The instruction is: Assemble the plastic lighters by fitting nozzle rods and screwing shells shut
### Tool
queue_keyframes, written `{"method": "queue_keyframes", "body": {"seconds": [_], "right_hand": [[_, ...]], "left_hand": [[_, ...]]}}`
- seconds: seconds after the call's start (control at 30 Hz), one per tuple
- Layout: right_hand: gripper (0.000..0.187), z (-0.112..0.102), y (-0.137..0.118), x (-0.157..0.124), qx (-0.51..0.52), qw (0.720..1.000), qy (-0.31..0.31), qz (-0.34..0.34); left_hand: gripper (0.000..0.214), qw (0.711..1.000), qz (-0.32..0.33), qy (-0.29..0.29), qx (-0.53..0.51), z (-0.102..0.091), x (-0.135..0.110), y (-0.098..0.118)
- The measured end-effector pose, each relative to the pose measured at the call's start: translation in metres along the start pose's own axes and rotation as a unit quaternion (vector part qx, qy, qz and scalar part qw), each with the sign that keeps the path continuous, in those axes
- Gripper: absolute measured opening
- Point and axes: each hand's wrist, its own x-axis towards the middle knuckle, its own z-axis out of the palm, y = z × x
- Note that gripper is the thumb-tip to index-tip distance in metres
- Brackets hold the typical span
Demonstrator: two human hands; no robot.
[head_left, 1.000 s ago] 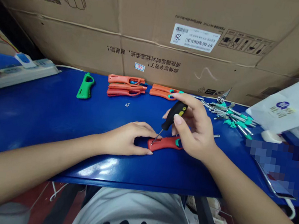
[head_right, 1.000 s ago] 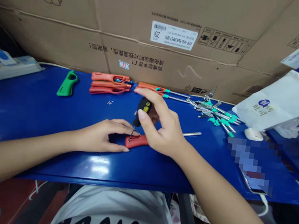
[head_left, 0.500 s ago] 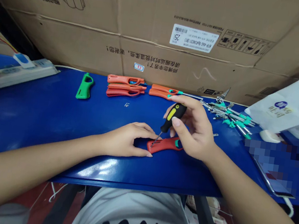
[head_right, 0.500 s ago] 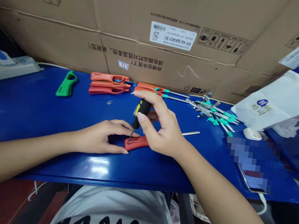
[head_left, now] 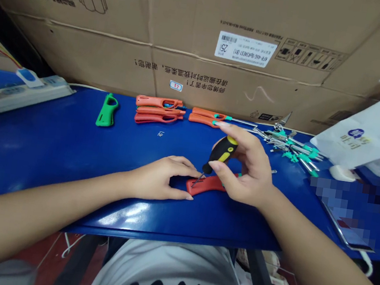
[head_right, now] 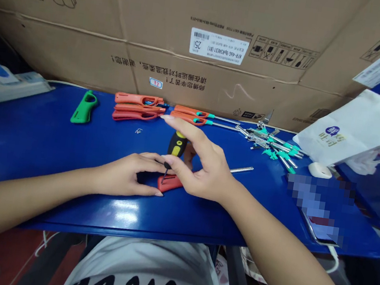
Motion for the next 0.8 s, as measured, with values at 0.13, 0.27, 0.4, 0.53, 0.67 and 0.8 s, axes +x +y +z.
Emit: {"method": "queue_keyframes", "body": {"seconds": [0.13,0.27,0.4,0.53,0.67,0.8], "right_hand": [[0.06,0.002,-0.002,0.0,-0.059,0.996,0.034,-0.054],[0.054,0.004,-0.008,0.001,0.035,0.999,-0.031,-0.011],[0.052,0.006,-0.008,0.003,0.001,0.998,0.036,-0.047],[0.051,0.002,-0.008,0.005,-0.046,0.995,0.031,-0.088],[0.055,0.002,-0.011,0.004,0.044,0.998,-0.042,-0.022],[0.053,0.005,-0.009,0.003,-0.015,0.997,0.021,-0.074]], "left_hand": [[0.039,1.0,-0.001,-0.003,-0.001,0.0,0.0,0.001],[0.04,1.0,-0.006,-0.003,-0.003,-0.001,0.0,0.001],[0.039,1.0,-0.01,-0.005,-0.006,-0.001,0.001,0.002],[0.038,1.0,-0.014,-0.008,-0.009,-0.001,0.001,0.003],[0.038,1.0,-0.009,-0.009,-0.013,-0.002,0.001,0.004],[0.031,1.0,-0.017,-0.012,-0.015,-0.003,0.002,0.006]]}}
